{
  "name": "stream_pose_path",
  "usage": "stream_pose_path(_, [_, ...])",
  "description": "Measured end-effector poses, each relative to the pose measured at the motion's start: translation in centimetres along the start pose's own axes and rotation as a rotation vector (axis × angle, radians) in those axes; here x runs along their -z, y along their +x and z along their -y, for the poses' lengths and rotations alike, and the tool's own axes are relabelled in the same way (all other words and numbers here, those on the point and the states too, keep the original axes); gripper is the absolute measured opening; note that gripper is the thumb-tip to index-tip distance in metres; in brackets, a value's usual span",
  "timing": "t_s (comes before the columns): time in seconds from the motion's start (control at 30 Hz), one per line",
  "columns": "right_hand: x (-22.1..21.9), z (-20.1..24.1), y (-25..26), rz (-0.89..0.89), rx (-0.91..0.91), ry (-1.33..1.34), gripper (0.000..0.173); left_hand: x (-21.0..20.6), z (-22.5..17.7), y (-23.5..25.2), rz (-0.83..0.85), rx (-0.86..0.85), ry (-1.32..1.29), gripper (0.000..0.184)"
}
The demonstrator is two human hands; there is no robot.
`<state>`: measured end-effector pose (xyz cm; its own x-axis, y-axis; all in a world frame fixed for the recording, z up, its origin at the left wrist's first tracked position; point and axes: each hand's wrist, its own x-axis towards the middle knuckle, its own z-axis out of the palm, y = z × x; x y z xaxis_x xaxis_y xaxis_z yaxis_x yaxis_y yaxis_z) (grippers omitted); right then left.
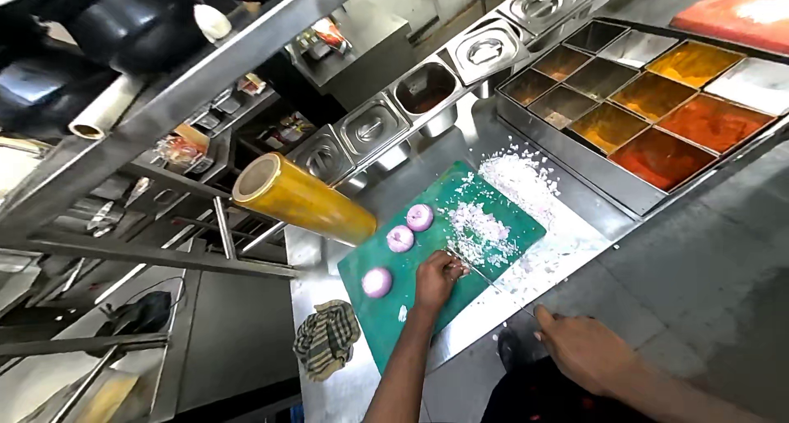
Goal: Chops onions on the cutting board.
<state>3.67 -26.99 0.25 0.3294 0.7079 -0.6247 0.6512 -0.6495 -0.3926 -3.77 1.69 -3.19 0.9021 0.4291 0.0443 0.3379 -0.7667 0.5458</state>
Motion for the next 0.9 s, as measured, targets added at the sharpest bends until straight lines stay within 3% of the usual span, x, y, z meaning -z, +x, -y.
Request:
stream_pose_path(0.17, [-1.3,-1.0,1.0,0.031,-0.035,-0.022,0.041,-0.7,1.4,-0.3,-0.065,-0.110,-0.035,0.018])
stream_pose_path(0.3, [-1.3,-1.4,1.1,0.030,-0.062,-0.021,0.042,0.6,1.5,-0.8,0.004,-0.050,-0.240,0.033])
stream_pose_path(0.5, [-1.3,-1.2,1.1,0.016,-0.056,-0.040,0.042,1.5,-0.4,-0.5,0.108,0.029,0.014,0.016])
stream_pose_path(0.63, [0.5,-0.2,-0.4,-0.066,-0.031,-0.112,0.040,1.9,-1.6,-0.1,0.152,0.077,0.084,0.015])
stream_pose_path(0.9, [0.6,-0.1,0.1,0.012,-0.039,-0.059,0.042,1.9,-2.0,0.0,0.161,0.086,0.131,0.015])
